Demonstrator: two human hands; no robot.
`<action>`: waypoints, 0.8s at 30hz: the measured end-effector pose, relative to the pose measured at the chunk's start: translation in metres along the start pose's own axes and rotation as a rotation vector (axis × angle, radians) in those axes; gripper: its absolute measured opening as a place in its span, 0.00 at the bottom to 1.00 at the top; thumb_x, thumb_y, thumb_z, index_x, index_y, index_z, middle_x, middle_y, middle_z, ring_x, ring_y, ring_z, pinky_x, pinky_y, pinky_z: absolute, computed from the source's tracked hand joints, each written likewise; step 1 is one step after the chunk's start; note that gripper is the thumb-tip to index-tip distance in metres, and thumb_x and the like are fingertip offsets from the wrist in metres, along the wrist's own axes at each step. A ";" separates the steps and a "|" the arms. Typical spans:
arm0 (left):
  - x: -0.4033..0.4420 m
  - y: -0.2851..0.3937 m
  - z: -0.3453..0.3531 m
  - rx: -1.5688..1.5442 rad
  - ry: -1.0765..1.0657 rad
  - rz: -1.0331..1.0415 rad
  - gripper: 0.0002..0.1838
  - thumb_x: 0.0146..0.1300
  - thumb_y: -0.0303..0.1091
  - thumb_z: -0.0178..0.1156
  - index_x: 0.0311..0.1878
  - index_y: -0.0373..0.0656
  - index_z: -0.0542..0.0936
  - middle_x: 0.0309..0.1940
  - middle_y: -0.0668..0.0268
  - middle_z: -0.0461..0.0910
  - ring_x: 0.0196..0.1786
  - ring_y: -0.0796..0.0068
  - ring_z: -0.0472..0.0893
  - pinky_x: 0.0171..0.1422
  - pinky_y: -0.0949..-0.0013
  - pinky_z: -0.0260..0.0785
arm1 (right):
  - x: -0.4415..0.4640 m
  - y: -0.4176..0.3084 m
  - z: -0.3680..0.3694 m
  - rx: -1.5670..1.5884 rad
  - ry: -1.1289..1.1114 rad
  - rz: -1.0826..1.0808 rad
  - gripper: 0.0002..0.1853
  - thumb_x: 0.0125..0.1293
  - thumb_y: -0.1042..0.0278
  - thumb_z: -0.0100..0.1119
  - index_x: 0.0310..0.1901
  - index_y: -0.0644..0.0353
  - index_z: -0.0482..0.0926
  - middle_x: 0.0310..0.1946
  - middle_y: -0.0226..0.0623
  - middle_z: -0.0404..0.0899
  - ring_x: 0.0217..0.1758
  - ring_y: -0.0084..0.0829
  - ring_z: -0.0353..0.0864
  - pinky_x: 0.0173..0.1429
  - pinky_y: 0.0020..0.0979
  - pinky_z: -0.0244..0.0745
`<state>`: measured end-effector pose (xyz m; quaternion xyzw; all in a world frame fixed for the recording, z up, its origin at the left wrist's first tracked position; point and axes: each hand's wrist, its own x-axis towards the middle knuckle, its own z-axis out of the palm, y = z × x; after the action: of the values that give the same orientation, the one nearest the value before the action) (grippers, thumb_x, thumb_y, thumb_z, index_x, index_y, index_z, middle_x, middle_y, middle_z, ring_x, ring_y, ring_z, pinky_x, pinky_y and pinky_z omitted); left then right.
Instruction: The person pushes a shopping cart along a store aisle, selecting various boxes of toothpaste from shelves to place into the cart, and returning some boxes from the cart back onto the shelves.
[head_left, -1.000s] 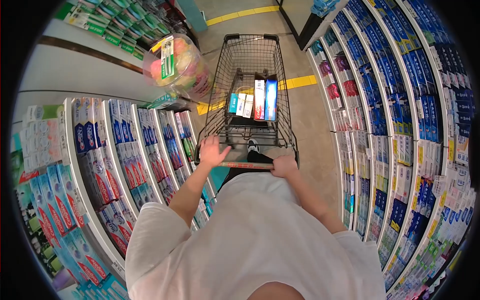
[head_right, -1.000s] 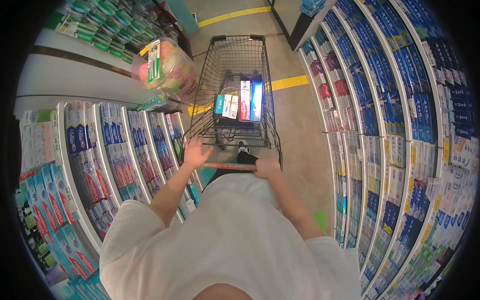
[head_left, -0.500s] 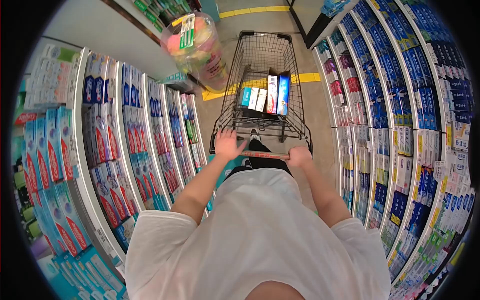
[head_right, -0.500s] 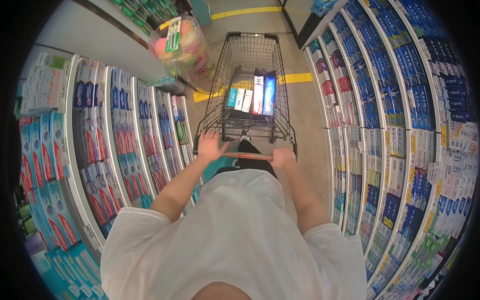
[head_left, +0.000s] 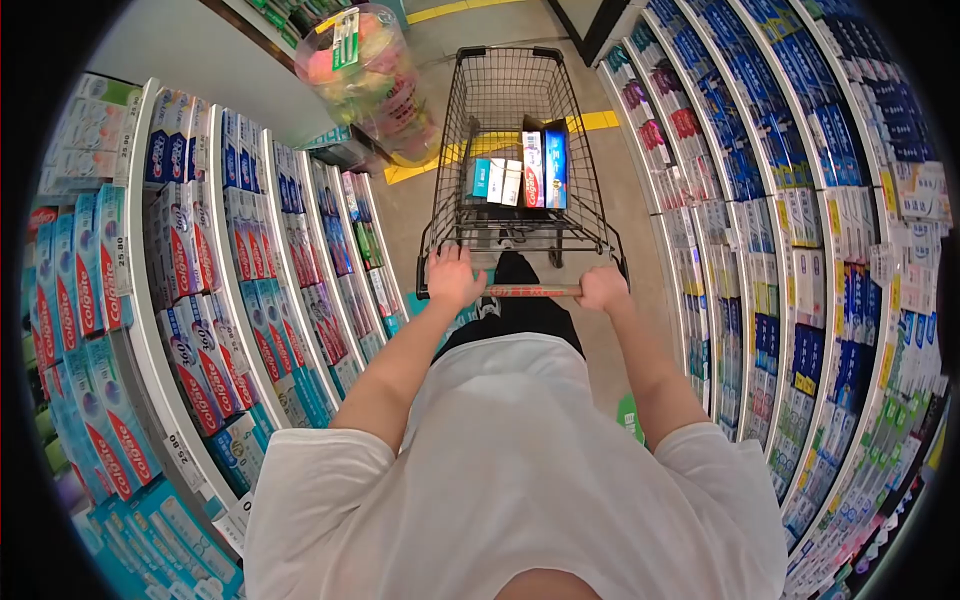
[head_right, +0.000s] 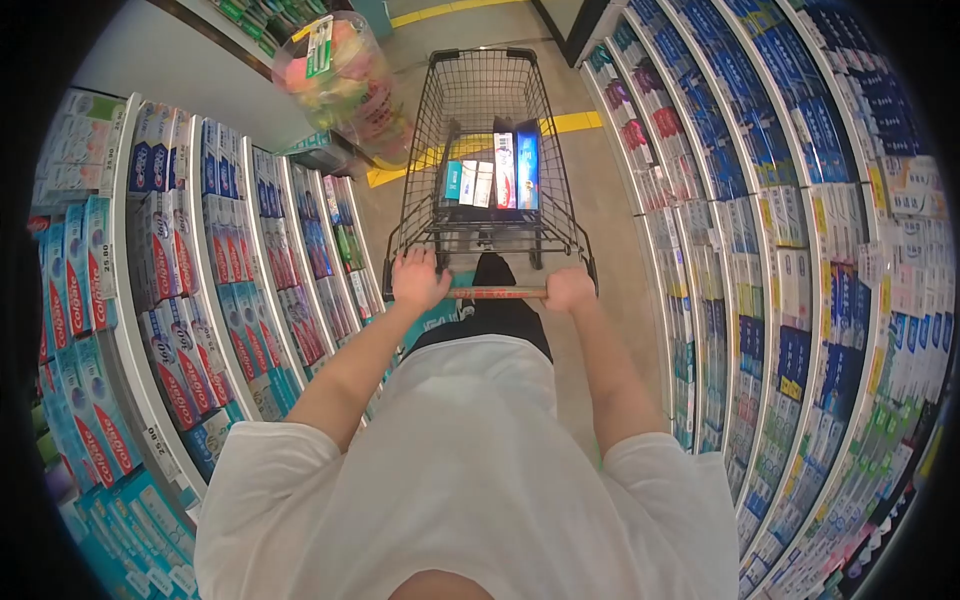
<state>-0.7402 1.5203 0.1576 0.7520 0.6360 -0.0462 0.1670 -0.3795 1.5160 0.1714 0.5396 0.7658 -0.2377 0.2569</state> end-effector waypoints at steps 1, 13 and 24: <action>-0.004 0.002 -0.003 0.003 -0.010 0.002 0.40 0.71 0.58 0.59 0.75 0.36 0.77 0.72 0.50 0.79 0.81 0.54 0.70 0.90 0.44 0.48 | -0.003 -0.001 0.003 -0.017 0.013 0.005 0.20 0.60 0.45 0.67 0.37 0.53 0.94 0.39 0.48 0.92 0.46 0.51 0.92 0.55 0.50 0.87; -0.035 0.024 0.001 0.032 -0.050 0.007 0.39 0.68 0.55 0.60 0.74 0.34 0.76 0.70 0.49 0.78 0.78 0.53 0.71 0.87 0.42 0.52 | -0.028 0.007 0.026 -0.019 -0.023 -0.021 0.21 0.60 0.41 0.68 0.36 0.51 0.93 0.37 0.47 0.91 0.45 0.50 0.92 0.53 0.50 0.87; -0.039 0.065 0.020 -0.014 0.008 0.034 0.40 0.64 0.50 0.61 0.73 0.30 0.75 0.68 0.46 0.77 0.76 0.47 0.70 0.86 0.38 0.51 | -0.041 0.051 0.028 0.036 0.015 -0.102 0.23 0.58 0.36 0.68 0.33 0.51 0.92 0.31 0.46 0.90 0.39 0.52 0.91 0.48 0.52 0.86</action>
<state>-0.6814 1.4685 0.1627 0.7616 0.6242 -0.0360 0.1704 -0.3159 1.4844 0.1724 0.5061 0.7899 -0.2601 0.2288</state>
